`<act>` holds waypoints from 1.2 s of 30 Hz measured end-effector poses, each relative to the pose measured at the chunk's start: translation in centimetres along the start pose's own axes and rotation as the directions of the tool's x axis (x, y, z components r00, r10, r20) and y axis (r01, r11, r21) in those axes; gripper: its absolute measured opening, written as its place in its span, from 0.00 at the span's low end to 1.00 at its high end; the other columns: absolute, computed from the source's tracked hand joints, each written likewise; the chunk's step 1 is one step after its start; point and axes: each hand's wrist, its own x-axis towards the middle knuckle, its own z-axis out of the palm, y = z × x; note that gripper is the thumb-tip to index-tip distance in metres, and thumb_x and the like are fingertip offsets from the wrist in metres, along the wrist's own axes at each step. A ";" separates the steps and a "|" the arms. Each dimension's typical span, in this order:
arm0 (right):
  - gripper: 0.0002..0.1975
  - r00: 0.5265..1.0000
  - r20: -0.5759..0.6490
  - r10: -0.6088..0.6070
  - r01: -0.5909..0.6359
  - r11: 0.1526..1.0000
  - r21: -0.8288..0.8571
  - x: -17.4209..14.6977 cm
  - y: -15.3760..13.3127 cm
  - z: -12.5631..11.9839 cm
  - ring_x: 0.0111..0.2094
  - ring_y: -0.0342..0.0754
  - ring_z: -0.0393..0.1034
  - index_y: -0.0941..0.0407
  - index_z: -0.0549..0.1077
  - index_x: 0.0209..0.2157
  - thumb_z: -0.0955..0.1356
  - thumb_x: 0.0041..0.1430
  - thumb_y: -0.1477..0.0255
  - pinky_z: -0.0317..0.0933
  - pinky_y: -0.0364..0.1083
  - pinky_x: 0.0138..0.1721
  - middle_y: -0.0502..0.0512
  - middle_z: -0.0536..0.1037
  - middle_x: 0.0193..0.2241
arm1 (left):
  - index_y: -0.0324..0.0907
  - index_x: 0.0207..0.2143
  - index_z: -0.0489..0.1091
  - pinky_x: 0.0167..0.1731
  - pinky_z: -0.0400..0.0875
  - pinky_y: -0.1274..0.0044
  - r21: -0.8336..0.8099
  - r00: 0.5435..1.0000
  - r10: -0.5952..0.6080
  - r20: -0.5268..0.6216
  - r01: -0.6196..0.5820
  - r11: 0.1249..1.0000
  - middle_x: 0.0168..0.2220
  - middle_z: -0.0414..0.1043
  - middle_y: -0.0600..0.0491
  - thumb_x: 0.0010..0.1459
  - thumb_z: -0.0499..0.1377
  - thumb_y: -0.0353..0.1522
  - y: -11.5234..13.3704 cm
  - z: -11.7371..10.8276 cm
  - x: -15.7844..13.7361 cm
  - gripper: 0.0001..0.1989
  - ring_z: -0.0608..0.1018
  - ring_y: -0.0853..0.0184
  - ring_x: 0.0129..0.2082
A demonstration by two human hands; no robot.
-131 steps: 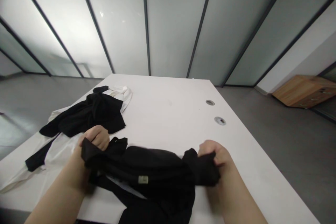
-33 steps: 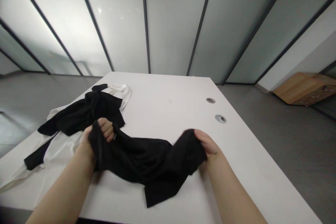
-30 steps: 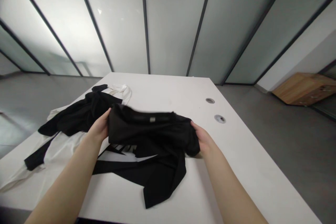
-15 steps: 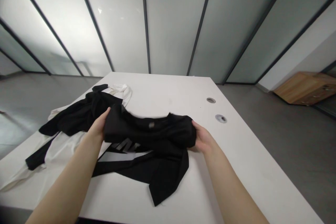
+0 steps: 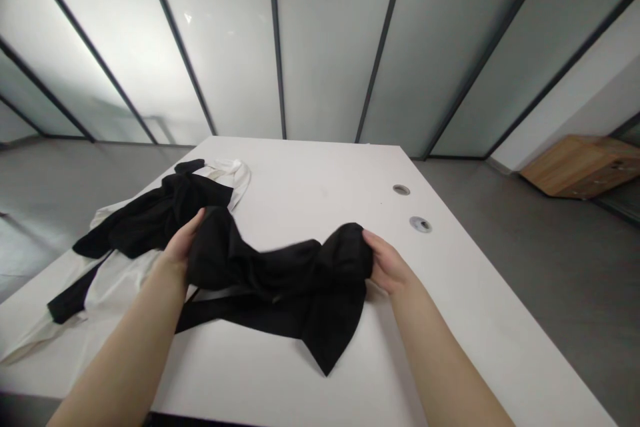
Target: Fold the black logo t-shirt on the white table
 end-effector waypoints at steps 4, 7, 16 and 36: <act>0.12 0.990 -0.101 0.100 -0.095 0.994 0.047 2.4 0.0 1.0 0.42 0.49 0.83 0.55 0.80 0.46 0.64 0.74 0.72 0.77 0.46 0.48 0.54 0.87 0.41 | 0.37 0.42 0.78 0.37 0.79 0.74 0.128 0.992 0.098 -0.083 -0.087 0.988 0.39 0.83 0.43 0.66 0.64 0.37 0.1 2.8 1.6 0.11 0.84 0.60 0.37; 0.08 0.999 -0.010 0.050 -0.050 0.999 -0.005 2.0 0.1 0.9 0.42 0.49 0.83 0.55 0.80 0.47 0.68 0.71 0.73 0.77 0.45 0.48 0.56 0.86 0.43 | 0.37 0.39 0.78 0.35 0.76 0.77 0.305 0.989 0.104 0.103 -0.131 0.943 0.37 0.81 0.45 0.61 0.69 0.40 -0.4 3.1 1.3 0.14 0.83 0.64 0.35; 0.11 0.959 0.084 0.272 -0.249 0.945 -0.211 -0.6 0.1 1.4 0.45 0.59 0.83 0.56 0.82 0.46 0.76 0.63 0.68 0.78 0.53 0.49 0.65 0.85 0.47 | 0.40 0.31 0.78 0.14 0.57 0.80 0.678 0.893 -0.308 0.328 0.003 0.735 0.24 0.76 0.52 0.51 0.75 0.39 -1.2 1.9 -0.5 0.14 0.71 0.69 0.17; 0.07 0.646 -0.096 -0.757 0.128 0.231 -0.965 2.9 -1.9 -4.6 0.43 0.60 0.70 0.51 0.71 0.27 0.71 0.44 0.67 0.61 0.60 0.52 0.58 0.75 0.34 | 0.44 0.34 0.81 0.36 0.69 0.74 0.826 0.768 0.640 -0.010 -0.354 0.439 0.25 0.71 0.53 0.54 0.64 0.30 1.7 0.1 1.8 0.06 0.75 0.60 0.32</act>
